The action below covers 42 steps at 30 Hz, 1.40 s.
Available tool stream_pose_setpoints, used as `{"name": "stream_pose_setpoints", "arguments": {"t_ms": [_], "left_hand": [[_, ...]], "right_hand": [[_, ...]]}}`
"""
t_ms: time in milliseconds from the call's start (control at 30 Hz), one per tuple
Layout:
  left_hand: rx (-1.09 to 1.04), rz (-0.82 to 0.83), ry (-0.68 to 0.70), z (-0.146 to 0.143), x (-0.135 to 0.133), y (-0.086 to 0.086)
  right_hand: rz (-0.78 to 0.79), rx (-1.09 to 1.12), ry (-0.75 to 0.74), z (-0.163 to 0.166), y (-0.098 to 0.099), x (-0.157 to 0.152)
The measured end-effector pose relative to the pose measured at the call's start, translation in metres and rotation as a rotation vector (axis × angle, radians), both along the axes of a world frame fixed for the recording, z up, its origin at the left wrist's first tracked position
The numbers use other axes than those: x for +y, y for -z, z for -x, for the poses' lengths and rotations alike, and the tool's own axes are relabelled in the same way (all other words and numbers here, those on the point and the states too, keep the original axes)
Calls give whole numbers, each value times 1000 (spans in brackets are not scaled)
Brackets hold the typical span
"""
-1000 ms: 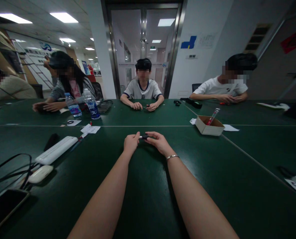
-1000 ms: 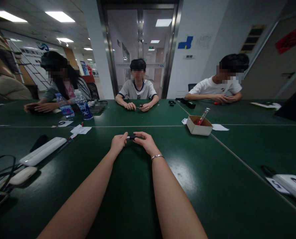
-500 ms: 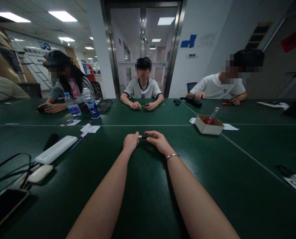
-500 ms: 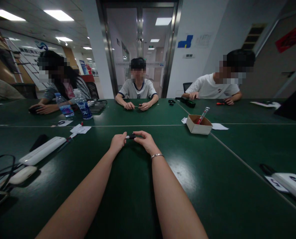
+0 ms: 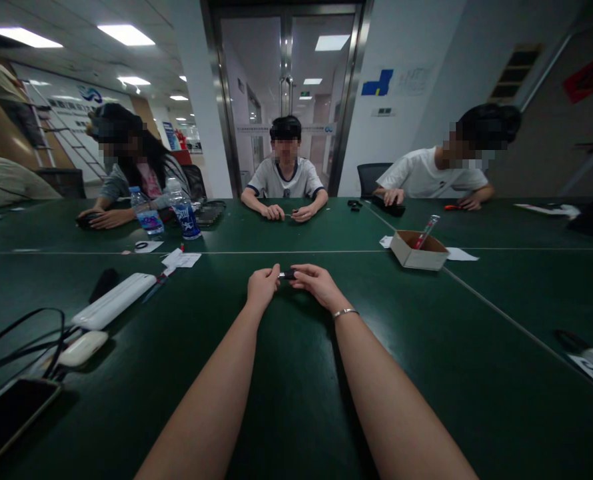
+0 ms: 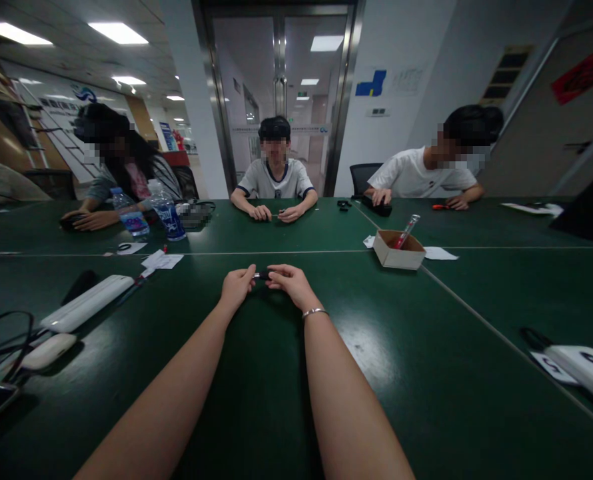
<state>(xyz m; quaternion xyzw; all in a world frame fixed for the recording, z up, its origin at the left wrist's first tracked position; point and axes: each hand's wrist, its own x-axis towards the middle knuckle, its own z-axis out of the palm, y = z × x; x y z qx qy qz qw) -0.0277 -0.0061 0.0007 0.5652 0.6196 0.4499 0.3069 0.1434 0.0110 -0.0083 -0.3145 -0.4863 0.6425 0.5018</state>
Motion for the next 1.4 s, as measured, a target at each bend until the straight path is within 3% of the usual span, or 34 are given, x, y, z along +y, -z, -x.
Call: {"name": "stream_pose_setpoints", "arguments": {"t_ms": [233,467,1067,1400], "left_hand": [[-34,-58,62,-3,-5,0],[-44,-338,192,-2,-6,-1],[79,-88,137,4,-1,3],[103,-47,116,6,-3,1]], "right_hand": [[45,-5,66,3,-1,0],[60,27,113,2,1,2],[-9,-2,104,0,8,6],[-41,14,45,-1,4,2]]}}
